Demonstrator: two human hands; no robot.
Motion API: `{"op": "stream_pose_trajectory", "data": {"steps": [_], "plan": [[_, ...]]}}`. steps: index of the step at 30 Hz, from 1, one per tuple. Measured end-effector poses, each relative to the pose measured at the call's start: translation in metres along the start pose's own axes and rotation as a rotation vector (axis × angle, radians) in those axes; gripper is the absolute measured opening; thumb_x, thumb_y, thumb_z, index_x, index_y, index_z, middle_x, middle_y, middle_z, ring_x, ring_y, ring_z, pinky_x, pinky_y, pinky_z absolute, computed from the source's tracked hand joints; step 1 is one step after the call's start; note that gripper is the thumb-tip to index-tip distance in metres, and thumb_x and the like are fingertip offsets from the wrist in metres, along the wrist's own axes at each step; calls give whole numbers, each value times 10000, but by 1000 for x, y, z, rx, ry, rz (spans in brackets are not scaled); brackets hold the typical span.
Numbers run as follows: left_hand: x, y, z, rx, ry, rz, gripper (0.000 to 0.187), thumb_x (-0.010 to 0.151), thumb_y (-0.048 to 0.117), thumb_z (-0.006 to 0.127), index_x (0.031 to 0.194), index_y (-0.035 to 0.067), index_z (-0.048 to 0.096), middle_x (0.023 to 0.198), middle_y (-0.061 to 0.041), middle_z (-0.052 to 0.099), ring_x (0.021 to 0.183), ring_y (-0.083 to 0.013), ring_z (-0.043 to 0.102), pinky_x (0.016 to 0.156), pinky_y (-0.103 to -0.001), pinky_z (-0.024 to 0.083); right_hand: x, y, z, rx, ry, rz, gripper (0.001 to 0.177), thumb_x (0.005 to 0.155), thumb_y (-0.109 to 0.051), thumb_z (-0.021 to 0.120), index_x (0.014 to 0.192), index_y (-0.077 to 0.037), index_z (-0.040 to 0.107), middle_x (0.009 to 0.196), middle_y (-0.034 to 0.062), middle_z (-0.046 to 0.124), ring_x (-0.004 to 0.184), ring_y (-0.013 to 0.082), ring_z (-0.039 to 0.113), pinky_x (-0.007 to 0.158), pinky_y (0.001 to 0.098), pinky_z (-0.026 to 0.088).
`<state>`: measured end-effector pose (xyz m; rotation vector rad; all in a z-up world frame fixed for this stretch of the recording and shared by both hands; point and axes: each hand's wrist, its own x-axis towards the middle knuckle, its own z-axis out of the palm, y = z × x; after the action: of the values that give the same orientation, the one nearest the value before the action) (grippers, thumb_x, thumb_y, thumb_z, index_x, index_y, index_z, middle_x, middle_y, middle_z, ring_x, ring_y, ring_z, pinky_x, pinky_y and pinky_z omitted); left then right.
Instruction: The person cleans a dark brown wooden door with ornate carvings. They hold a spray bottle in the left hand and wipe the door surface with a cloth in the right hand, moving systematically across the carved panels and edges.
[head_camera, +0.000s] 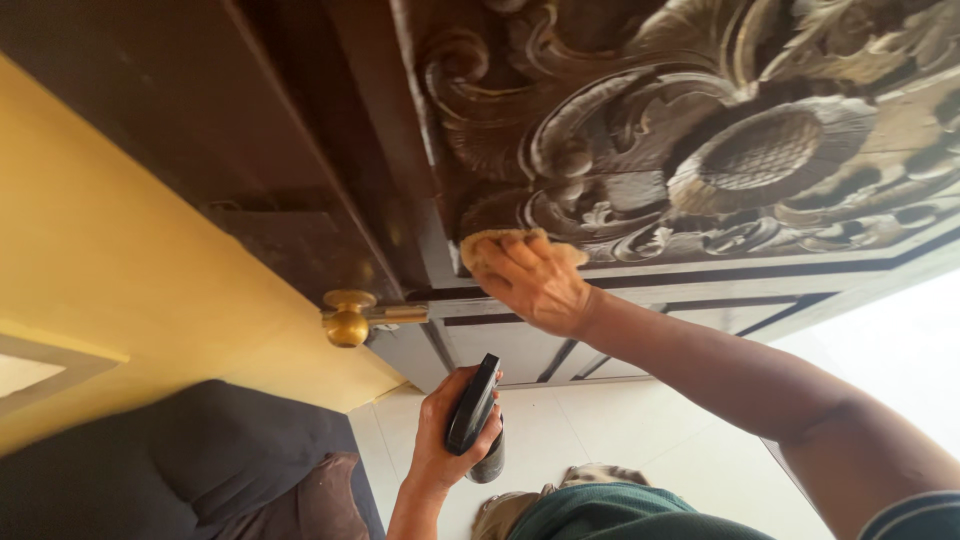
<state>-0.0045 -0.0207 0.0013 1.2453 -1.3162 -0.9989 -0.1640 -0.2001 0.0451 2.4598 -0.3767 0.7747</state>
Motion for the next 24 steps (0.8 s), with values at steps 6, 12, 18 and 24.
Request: {"op": "stream_pose_trajectory", "data": {"steps": [6,12,18,24], "plan": [[3,1,5,-4,-11,-26,394,750,57,684,1143,20,683,884,-89,700,770,-163,691,725,-317,586,2,-14,-10,79,-64,280,448,771,-98,720,1217,-78,675,1240,138,583,1046,258,587,936,394,542],[-12,-5,-2,-14,23,-2,396,755,42,688,1149,3,681,917,-83,710,806,-160,695,745,-316,586,2,-41,25,264,-26,534,329,780,-53,770,1062,-28,603,1076,177,509,956,330,602,730,390,577],[-15,-7,-3,16,32,-35,426,746,37,688,1172,10,685,930,-87,716,811,-163,703,754,-306,591,-19,-61,57,295,-17,412,352,762,-22,748,1093,-32,627,1060,166,513,973,316,612,709,360,596],[-21,-8,-6,-4,14,39,422,755,32,684,1176,-3,671,977,-84,708,852,-167,697,777,-312,588,-38,-67,57,323,-218,370,444,654,-29,714,1096,-12,676,1011,147,537,900,309,631,751,412,591]]}}
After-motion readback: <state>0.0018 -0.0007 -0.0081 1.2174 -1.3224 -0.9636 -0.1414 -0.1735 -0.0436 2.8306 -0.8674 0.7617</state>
